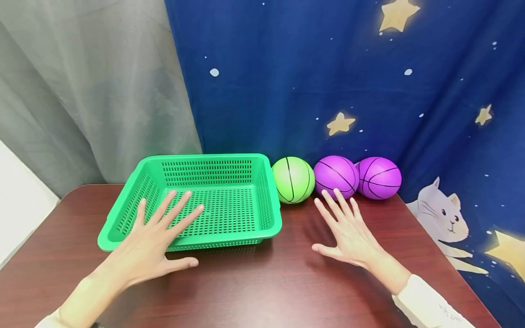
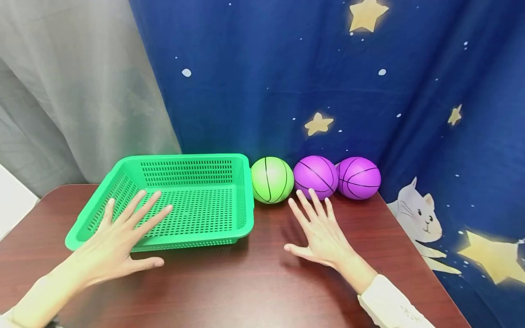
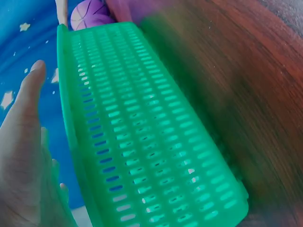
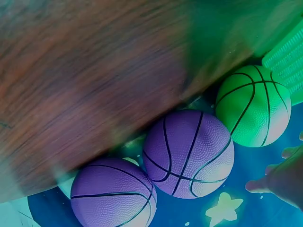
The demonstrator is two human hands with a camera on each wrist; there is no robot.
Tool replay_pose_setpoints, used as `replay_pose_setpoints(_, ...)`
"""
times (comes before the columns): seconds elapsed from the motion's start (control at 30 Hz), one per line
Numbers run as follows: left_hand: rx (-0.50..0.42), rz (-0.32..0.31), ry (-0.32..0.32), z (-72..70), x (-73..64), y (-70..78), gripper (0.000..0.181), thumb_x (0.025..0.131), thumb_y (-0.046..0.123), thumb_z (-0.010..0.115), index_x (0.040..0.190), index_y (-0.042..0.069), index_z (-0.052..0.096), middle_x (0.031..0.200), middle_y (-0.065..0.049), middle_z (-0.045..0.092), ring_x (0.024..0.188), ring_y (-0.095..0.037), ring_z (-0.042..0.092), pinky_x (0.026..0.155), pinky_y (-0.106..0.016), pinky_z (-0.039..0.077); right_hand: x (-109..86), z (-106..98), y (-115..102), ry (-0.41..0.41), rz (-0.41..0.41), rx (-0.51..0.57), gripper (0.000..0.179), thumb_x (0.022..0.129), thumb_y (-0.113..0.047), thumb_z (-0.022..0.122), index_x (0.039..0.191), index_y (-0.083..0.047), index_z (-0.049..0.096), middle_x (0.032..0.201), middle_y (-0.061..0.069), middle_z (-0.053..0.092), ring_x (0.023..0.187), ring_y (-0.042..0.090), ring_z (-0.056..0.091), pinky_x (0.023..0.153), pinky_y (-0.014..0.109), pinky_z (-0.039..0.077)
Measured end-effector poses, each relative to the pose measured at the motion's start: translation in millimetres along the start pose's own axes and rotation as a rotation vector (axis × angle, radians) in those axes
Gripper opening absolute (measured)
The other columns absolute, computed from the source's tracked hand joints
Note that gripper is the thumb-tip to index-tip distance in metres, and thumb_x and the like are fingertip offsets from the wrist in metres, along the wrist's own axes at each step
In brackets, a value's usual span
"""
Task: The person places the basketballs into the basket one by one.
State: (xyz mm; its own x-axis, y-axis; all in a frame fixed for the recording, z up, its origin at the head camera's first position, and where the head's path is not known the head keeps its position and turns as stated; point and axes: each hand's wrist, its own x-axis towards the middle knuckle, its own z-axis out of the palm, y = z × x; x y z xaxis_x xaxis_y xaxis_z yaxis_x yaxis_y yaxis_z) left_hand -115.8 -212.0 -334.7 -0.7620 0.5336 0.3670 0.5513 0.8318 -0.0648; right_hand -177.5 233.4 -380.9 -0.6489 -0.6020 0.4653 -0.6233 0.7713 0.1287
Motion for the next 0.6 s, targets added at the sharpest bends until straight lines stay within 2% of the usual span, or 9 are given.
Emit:
replay_pose_setpoints(0.1, -0.022, -0.028, 0.011, -3.3, -2.7, -6.1, 0.103, 0.067, 0.075, 0.060, 0.150, 0.028, 0.019, 0.156, -0.001, 0.003, 0.140, -0.029, 0.000, 0.100, -0.065, -0.007, 6.3, 1.2, 0.5, 0.013, 0.005, 0.030, 0.099, 0.074, -0.074, 0.050, 0.147, -0.009, 0.028, 0.153, 0.010, 0.016, 0.137, 0.037, 0.014, 0.103, 0.060, 0.017)
replay_pose_setpoints(0.2, -0.049, -0.072, 0.034, -8.2, -5.4, -14.9, 0.112, 0.062, 0.074, 0.066, 0.150, 0.027, 0.016, 0.156, -0.002, 0.001, 0.140, -0.030, -0.001, 0.098, -0.068, -0.007, 16.2, 2.3, 0.7, 0.035, 0.014, 0.102, 0.102, 0.074, -0.070, 0.056, 0.146, -0.004, 0.027, 0.153, 0.012, 0.015, 0.138, 0.036, 0.012, 0.106, 0.053, 0.019)
replay_pose_setpoints(0.33, -0.104, -0.149, 0.080, -13.3, -10.1, -27.2, 0.119, 0.058, 0.068, 0.073, 0.151, 0.023, 0.012, 0.155, -0.005, -0.001, 0.140, -0.030, -0.001, 0.096, -0.070, -0.007, 31.2, 5.1, -0.6, 0.080, 0.026, 0.198, 0.105, 0.073, -0.064, 0.064, 0.145, 0.002, 0.025, 0.150, 0.018, 0.018, 0.137, 0.036, 0.015, 0.109, 0.042, 0.016)
replay_pose_setpoints(0.47, -0.177, -0.220, 0.108, -16.8, -16.4, -36.3, 0.122, 0.057, 0.062, 0.078, 0.151, 0.023, 0.012, 0.155, -0.005, -0.001, 0.140, -0.030, -0.001, 0.096, -0.070, -0.008, 43.3, 10.7, -2.6, 0.103, 0.063, 0.255, 0.106, 0.073, -0.058, 0.068, 0.145, 0.004, 0.021, 0.148, 0.022, 0.021, 0.136, 0.037, 0.019, 0.110, 0.040, 0.016)
replay_pose_setpoints(0.6, -0.243, -0.283, 0.091, -17.5, -26.6, -40.8, 0.122, 0.057, 0.059, 0.080, 0.151, 0.025, 0.010, 0.155, -0.004, -0.003, 0.140, -0.031, -0.002, 0.096, -0.069, -0.008, 54.2, 16.9, -4.2, 0.105, 0.133, 0.339, 0.107, 0.070, -0.048, 0.075, 0.146, 0.003, 0.018, 0.150, 0.021, 0.018, 0.137, 0.032, 0.018, 0.108, 0.044, 0.019)
